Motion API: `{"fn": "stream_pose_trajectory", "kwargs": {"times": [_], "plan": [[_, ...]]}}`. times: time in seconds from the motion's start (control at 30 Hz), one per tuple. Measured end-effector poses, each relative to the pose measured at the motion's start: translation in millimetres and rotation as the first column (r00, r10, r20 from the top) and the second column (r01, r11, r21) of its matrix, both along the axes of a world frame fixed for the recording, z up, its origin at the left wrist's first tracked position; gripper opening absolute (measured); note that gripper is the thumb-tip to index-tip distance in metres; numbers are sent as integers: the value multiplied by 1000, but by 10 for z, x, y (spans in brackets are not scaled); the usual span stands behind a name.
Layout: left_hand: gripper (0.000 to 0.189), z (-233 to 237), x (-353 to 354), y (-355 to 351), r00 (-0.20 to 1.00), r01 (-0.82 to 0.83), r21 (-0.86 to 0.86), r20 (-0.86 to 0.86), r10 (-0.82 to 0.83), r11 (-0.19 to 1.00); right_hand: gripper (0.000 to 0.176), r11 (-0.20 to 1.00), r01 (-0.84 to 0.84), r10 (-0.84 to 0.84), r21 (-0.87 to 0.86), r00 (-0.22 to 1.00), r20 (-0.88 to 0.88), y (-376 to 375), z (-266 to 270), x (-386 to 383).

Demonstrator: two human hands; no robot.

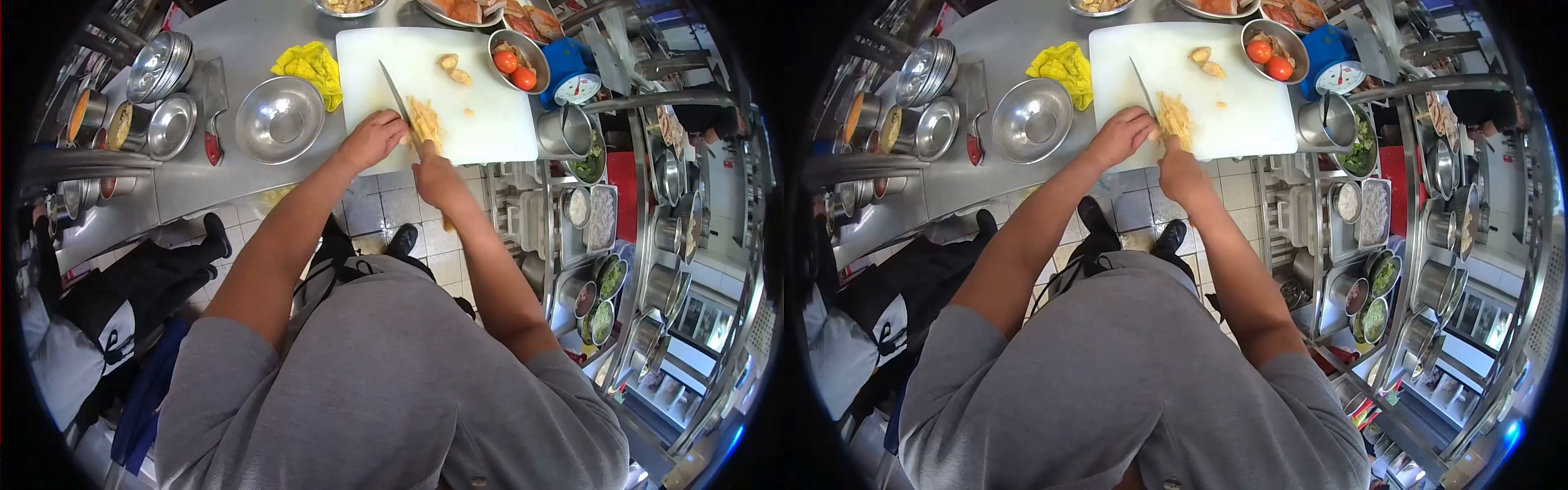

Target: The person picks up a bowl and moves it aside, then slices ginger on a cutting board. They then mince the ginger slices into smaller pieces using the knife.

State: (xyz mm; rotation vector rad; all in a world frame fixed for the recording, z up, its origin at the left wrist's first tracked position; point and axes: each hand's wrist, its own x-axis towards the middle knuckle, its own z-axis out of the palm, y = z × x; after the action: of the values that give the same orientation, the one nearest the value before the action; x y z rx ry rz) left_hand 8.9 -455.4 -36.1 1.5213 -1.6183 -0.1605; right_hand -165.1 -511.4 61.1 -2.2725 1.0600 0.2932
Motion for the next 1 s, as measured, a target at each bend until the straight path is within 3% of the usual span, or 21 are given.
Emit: {"fn": "stream_pose_trajectory", "kwargs": {"times": [0.07,0.17,0.27,0.37,0.53,0.6,0.67,0.73,1.0], "plan": [[9,21,-10,-32,1000,-20,-8,-2,20,1000,32,999,-23,23,-23,1000,8,-40,-261,30],[9,70,-14,3,1000,-2,23,1,2,1000,32,999,3,-2,33,1000,-24,-31,247,43],[10,23,-40,18,1000,-10,21,-9,10,1000,31,1000,23,-23,0,998,63,-12,-255,45],[11,-12,-67,50,1000,1,21,-9,-1,1000,31,993,72,-72,98,997,-1,-59,128,103],[9,-9,-21,-3,1000,-15,1,-22,15,1000,35,997,77,-77,5,991,114,-93,-260,168],[9,-2,-31,35,1000,-13,26,9,13,1000,36,983,142,-148,113,988,44,-101,-302,112],[8,60,32,-40,998,-19,20,56,17,1000,35,986,139,-144,93,988,61,-131,-305,137],[7,96,9,23,996,-15,112,-87,25,994,35,986,144,-150,88,987,64,-105,-271,111],[9,150,65,24,998,43,133,31,-48,990,36,979,162,-172,125,983,68,-96,-234,93]]}}
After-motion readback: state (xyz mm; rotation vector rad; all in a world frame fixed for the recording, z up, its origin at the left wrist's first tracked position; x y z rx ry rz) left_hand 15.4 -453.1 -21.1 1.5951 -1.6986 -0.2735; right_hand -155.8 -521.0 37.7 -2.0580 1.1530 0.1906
